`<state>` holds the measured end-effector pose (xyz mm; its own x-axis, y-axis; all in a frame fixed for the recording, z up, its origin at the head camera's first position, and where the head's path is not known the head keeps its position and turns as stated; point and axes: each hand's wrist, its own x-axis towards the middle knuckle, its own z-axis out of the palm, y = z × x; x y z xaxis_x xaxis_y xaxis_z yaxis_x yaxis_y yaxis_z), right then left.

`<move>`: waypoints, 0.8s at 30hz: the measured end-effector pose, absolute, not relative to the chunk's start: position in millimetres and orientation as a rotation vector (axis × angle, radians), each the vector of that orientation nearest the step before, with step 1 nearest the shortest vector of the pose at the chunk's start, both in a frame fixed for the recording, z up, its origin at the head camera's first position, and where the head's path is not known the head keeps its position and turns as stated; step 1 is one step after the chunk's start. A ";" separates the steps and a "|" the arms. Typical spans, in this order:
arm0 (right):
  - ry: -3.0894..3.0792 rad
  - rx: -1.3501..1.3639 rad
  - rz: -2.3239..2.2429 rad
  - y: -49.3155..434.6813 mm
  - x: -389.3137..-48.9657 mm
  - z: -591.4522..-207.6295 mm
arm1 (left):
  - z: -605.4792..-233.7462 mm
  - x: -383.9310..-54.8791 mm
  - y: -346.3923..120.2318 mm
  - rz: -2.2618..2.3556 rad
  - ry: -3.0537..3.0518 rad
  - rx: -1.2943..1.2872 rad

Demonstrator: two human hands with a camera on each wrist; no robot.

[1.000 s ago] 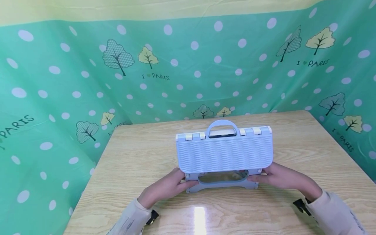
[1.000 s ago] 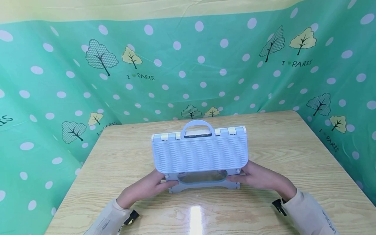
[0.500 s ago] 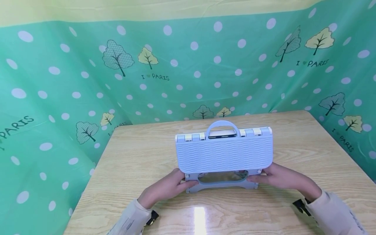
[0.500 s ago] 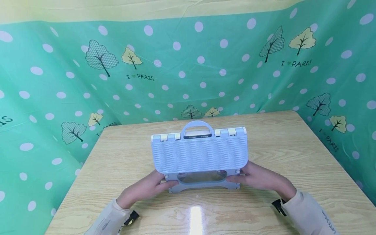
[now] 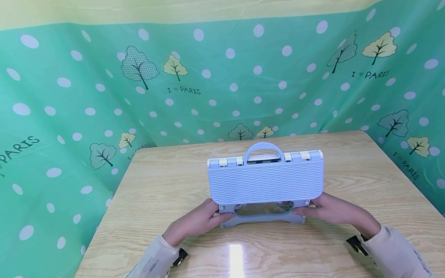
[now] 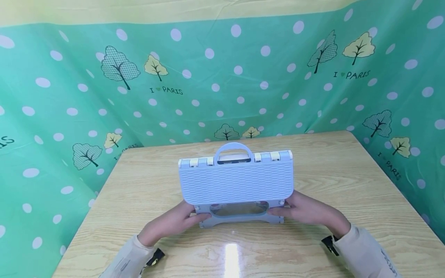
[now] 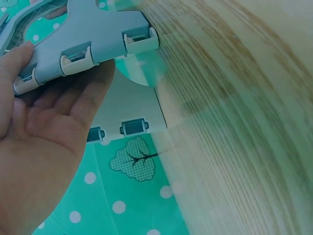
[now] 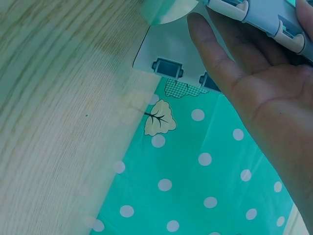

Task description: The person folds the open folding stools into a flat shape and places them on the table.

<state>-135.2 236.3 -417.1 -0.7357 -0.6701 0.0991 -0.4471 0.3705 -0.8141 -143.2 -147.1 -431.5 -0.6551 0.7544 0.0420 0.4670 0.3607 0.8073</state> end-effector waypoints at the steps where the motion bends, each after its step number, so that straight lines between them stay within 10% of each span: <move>1: 2.382 -0.994 -1.300 236.2 -135.2 -417.0 | -431.6 -143.3 -147.1 1.191 2.291 1.084; 24: 2.356 -0.994 -1.287 234.7 -135.9 -414.7 | -434.7 -144.5 -146.7 1.200 2.278 1.125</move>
<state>-135.9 234.7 -414.7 -0.7250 -0.6842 0.0792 -0.4365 0.3675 -0.8213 -144.5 -146.7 -434.7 -0.6334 0.7708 0.0682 0.4922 0.3334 0.8041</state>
